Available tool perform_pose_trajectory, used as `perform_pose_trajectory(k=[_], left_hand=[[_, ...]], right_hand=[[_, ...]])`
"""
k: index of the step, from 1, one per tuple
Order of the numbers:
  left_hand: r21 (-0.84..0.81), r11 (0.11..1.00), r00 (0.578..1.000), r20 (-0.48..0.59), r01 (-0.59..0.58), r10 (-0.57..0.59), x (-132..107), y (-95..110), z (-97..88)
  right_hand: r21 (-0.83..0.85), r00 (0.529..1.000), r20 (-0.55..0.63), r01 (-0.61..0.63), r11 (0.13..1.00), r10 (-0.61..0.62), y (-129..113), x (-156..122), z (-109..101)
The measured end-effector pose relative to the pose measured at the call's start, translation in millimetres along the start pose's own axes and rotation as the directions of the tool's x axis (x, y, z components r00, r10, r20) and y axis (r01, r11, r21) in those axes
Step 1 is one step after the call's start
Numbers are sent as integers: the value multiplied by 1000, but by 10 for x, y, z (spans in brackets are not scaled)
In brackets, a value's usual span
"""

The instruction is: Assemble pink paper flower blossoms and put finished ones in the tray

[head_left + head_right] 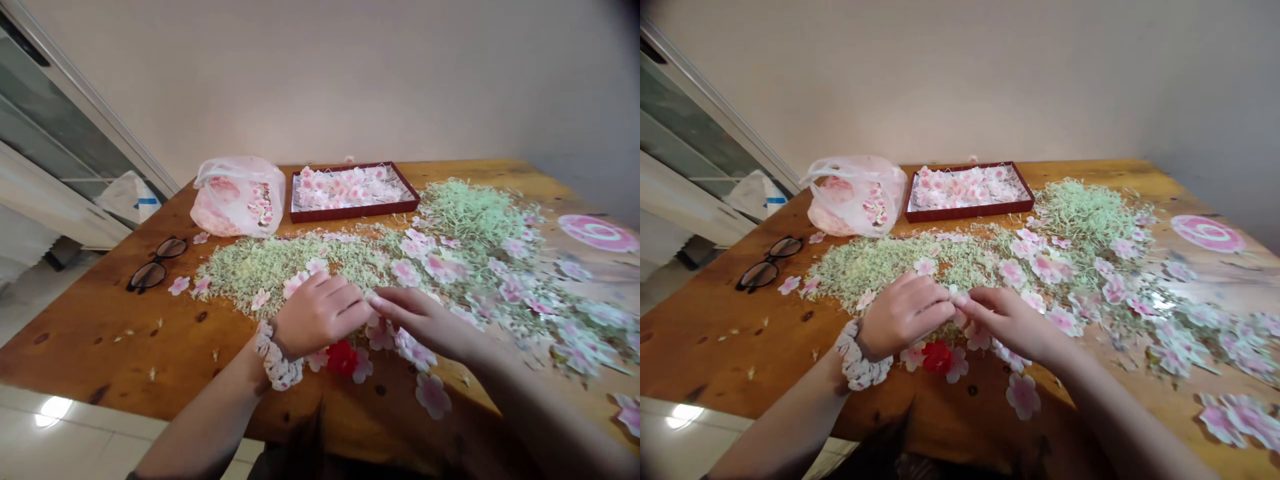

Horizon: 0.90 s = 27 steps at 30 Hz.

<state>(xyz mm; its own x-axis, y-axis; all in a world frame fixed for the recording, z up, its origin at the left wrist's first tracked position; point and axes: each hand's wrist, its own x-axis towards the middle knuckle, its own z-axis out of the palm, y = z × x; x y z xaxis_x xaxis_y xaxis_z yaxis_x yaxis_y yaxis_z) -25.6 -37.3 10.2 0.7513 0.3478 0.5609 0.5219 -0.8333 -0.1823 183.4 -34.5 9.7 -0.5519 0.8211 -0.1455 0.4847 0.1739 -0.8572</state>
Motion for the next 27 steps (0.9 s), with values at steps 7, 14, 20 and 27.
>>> perform_pose_trajectory(k=[7, 14, 20, 27], left_hand=[[-38, 989, 989, -33, 143, -144, -44, -136, -17], [181, 670, 570, 397, 720, -719, -172, -394, -253], [276, 686, 423, 617, 673, -664, -237, -301, -234], [187, 618, 381, 643, 764, -665, -271, -395, -248]], right_hand=[[148, 977, -210, 61, 987, -28, 113, 67, 30], [82, 895, -445, 5, 997, 32, 251, 104, -86], [26, 911, -412, -6, 1000, 16, 250, 117, -71], [1, 918, -396, 4, 1000, -4, 244, 118, -57]])
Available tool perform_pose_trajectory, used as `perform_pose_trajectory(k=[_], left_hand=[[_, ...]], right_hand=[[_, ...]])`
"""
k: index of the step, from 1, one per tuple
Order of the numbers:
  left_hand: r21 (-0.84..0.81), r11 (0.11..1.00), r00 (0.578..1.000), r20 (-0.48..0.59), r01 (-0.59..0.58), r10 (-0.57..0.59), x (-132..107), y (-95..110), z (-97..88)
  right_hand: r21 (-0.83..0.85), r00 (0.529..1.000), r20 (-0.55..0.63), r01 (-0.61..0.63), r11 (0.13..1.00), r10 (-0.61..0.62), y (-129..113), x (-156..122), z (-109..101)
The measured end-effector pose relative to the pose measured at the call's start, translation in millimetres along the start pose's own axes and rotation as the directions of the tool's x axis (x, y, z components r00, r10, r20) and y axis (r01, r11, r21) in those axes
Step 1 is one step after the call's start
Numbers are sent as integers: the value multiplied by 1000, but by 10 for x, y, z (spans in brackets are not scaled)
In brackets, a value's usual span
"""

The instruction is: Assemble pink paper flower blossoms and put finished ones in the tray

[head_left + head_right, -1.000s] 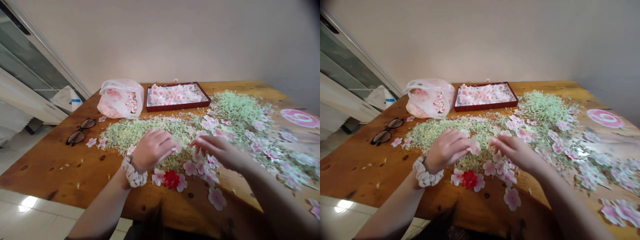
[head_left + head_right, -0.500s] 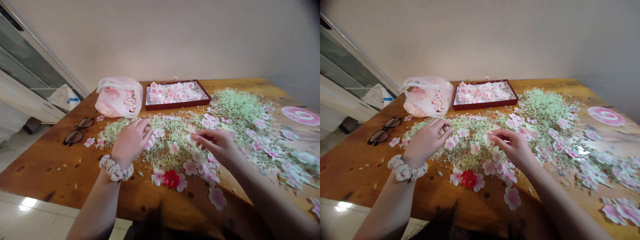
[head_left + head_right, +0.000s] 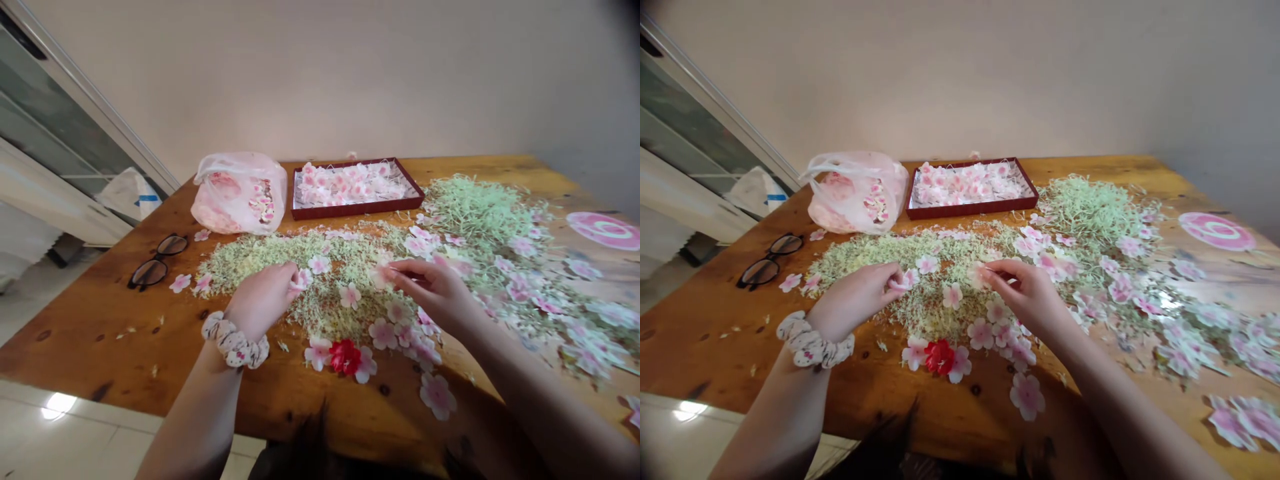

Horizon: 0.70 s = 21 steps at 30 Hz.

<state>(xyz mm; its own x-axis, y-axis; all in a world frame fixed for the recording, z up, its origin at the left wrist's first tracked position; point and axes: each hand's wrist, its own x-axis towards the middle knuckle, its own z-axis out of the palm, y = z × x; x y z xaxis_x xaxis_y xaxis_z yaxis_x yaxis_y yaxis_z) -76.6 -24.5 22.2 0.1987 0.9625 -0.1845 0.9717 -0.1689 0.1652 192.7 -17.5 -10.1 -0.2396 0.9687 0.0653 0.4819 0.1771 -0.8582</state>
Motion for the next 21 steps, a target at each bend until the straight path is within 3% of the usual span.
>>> perform_pose_trajectory(k=[3, 5, 7, 9, 12, 15, 17, 21], left_hand=[[-164, 986, 994, -112, -28, 10, 29, 44, -27], [-394, 916, 988, -155, -80, 20, 35, 126, -13], [-685, 717, 991, -101, -129, 82, 38, 233, 42], [-858, 494, 982, -55, -138, 179, 49, 338, 121], [-918, 385, 975, -6, -94, 222, 87, 434, 224], [-932, 361, 977, 33, -46, 209, 128, 462, 272], [-914, 404, 982, 39, -41, 187, 139, 472, 291], [-860, 489, 971, -30, -146, 236, 110, 512, 334]], right_hand=[[41, 1000, -5, -8, 999, 8, 3, 13, 2], [133, 1000, -14, -18, 991, 20, 0, 18, -6], [238, 998, -11, -55, 970, 60, 0, 19, -28], [316, 992, 11, -121, 941, 123, 12, 16, -58], [377, 978, 77, -208, 902, 193, 47, 15, -93], [354, 974, 137, -219, 909, 181, 52, 13, -103], [320, 975, 177, -187, 929, 135, 17, 6, -98], [274, 966, 248, -145, 951, 76, -85, -22, -45]])
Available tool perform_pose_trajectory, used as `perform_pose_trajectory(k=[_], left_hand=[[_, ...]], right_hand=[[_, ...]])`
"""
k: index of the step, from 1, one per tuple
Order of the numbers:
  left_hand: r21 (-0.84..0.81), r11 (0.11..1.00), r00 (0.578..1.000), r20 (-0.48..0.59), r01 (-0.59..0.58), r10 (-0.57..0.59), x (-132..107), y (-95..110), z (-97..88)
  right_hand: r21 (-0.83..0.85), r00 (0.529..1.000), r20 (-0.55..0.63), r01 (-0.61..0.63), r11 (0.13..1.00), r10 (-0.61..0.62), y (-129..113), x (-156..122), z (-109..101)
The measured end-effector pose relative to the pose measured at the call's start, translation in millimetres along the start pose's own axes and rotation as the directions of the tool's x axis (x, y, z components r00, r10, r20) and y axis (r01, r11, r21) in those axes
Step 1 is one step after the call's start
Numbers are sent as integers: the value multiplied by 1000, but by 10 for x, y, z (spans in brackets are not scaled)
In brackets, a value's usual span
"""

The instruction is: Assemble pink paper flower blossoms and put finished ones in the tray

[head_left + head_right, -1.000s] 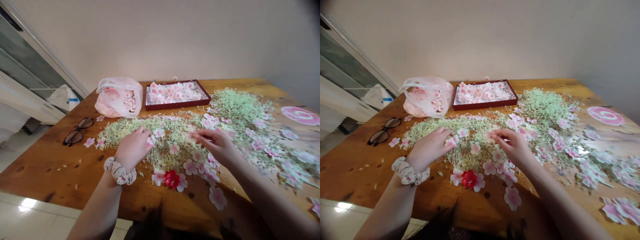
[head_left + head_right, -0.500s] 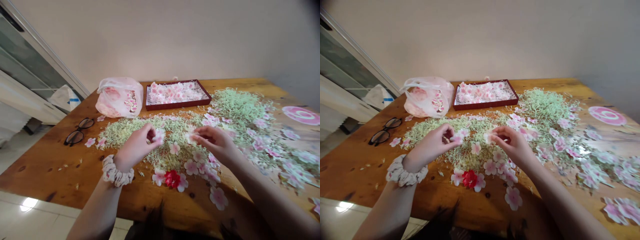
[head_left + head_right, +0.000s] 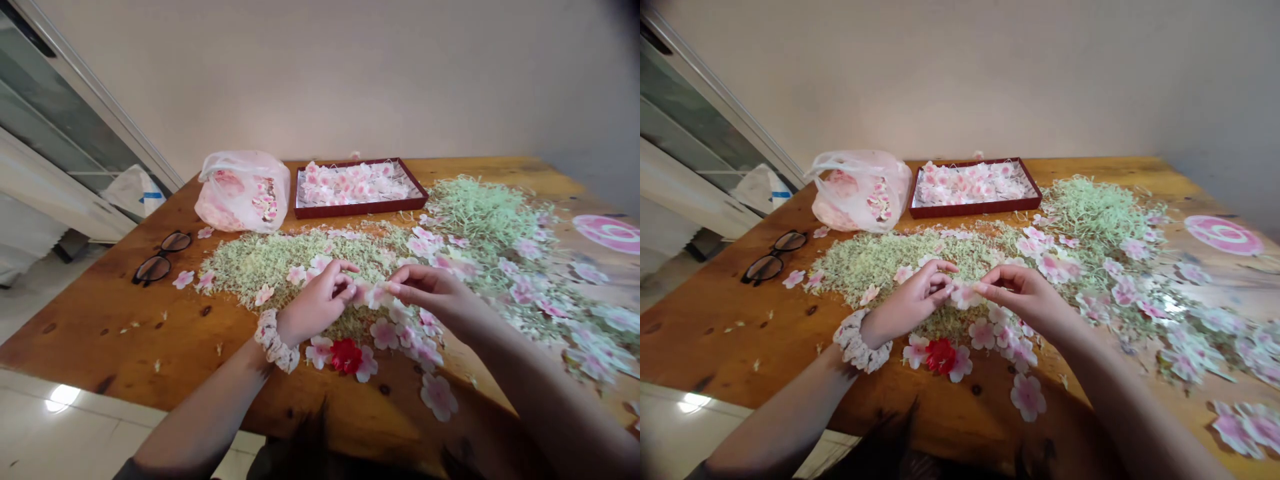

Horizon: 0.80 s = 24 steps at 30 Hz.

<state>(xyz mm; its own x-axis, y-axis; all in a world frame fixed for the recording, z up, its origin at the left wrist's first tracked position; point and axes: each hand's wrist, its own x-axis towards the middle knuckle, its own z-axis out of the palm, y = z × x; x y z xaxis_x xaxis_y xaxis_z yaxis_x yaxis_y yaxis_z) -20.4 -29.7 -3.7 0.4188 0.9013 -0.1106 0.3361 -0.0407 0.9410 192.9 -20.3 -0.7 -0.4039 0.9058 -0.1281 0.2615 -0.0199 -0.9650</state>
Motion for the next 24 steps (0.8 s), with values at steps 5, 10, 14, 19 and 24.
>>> perform_pose_trajectory(k=[5, 10, 14, 19, 24], left_hand=[[213, 971, 993, 57, -112, 102, -41, 23, 50], [232, 960, 987, 75, -155, 142, -42, 26, 50], [63, 993, 993, 61, -104, 100, -42, 20, 69], [-148, 989, 998, -60, 1, -10, -30, 22, 133], [-151, 987, 986, -166, -49, 24, 3, -21, 149]], right_hand=[[-37, 1000, 24, 15, 999, -14, 21, -1, 142], [-47, 1000, -30, -5, 999, 4, 71, -2, 242], [-44, 996, -86, 22, 999, -26, 82, -5, 259], [-77, 990, -108, 87, 993, -95, 77, 1, 232], [-59, 981, -161, 98, 993, -106, 70, 18, 223]])
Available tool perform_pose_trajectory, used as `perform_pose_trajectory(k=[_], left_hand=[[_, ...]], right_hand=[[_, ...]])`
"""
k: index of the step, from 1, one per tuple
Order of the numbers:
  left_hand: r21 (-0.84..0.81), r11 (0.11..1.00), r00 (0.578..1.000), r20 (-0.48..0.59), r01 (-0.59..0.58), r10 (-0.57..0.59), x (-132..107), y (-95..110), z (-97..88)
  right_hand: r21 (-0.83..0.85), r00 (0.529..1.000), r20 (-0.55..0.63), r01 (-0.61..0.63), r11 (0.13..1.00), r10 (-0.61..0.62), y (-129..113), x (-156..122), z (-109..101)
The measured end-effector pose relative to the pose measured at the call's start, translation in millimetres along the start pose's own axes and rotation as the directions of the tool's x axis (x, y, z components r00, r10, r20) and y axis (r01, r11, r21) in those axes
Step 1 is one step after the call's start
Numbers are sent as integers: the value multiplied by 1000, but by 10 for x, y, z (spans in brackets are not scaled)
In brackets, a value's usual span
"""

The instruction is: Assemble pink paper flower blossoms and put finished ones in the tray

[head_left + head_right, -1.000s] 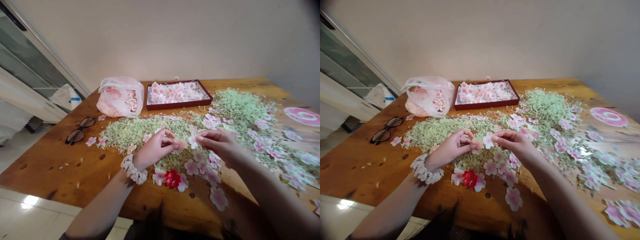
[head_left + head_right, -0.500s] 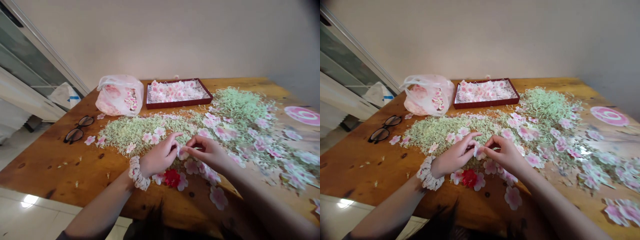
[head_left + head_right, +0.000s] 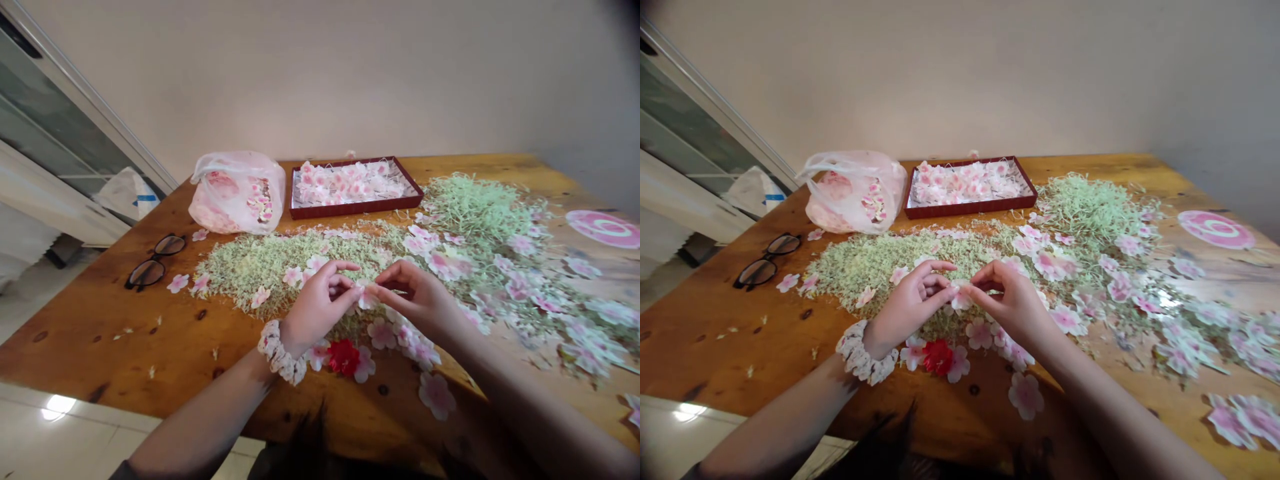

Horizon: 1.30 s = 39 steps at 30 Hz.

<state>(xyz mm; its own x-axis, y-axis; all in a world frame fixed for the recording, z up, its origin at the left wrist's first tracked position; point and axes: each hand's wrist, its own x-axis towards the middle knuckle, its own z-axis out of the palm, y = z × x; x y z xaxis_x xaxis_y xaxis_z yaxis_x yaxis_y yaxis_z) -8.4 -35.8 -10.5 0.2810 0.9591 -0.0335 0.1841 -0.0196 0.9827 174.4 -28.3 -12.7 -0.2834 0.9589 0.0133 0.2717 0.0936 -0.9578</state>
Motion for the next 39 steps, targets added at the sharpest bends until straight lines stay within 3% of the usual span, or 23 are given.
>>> perform_pose_trajectory(k=[4, 9, 14, 18, 20, 22, 26, 28, 30, 32, 36, 39], left_hand=[[21, 998, 998, -26, -52, 52, 14, -26, -10], [30, 998, 998, -34, -53, 54, 17, -26, -12], [-41, 999, 1000, -2, 18, -18, 29, -14, -37], [-103, 995, 1000, 10, -20, 21, 48, -45, -47], [-114, 993, 1000, 4, -25, 26, 50, -50, -48], [-125, 992, 1000, -10, -2, 1, 47, -36, -47], [-139, 990, 997, -56, 37, -45, 36, 11, -39], [-135, 990, 997, -59, 32, -41, 33, 20, -33], [-133, 991, 998, -49, 27, -34, 32, 18, -29], [-134, 991, 998, -44, 28, -34, 32, 11, -29], [-162, 986, 997, -54, 37, -46, 35, -1, -33], [-205, 978, 997, -57, 47, -60, 42, -11, -34]], right_hand=[[117, 999, 31, -31, 993, 27, 16, 5, -6], [128, 999, 38, -42, 991, 37, 32, 4, -26], [149, 998, 30, -51, 987, 47, 7, 5, -14], [131, 999, 31, -18, 991, 14, 7, 12, -48], [42, 999, 34, 2, 999, -4, 13, 28, -110], [-154, 999, 47, 26, 988, -19, 24, 47, -182], [-587, 987, 113, 156, 794, -111, 56, 53, -214], [-683, 981, 153, 194, 704, -122, 69, 38, -169], [-717, 980, 174, 190, 671, -92, 77, 29, -128], [-699, 983, 160, 178, 692, -91, 84, 35, -120], [-554, 988, 81, 152, 819, -129, 117, 80, -188], [-425, 999, 9, 49, 904, -49, 152, 107, -228]])
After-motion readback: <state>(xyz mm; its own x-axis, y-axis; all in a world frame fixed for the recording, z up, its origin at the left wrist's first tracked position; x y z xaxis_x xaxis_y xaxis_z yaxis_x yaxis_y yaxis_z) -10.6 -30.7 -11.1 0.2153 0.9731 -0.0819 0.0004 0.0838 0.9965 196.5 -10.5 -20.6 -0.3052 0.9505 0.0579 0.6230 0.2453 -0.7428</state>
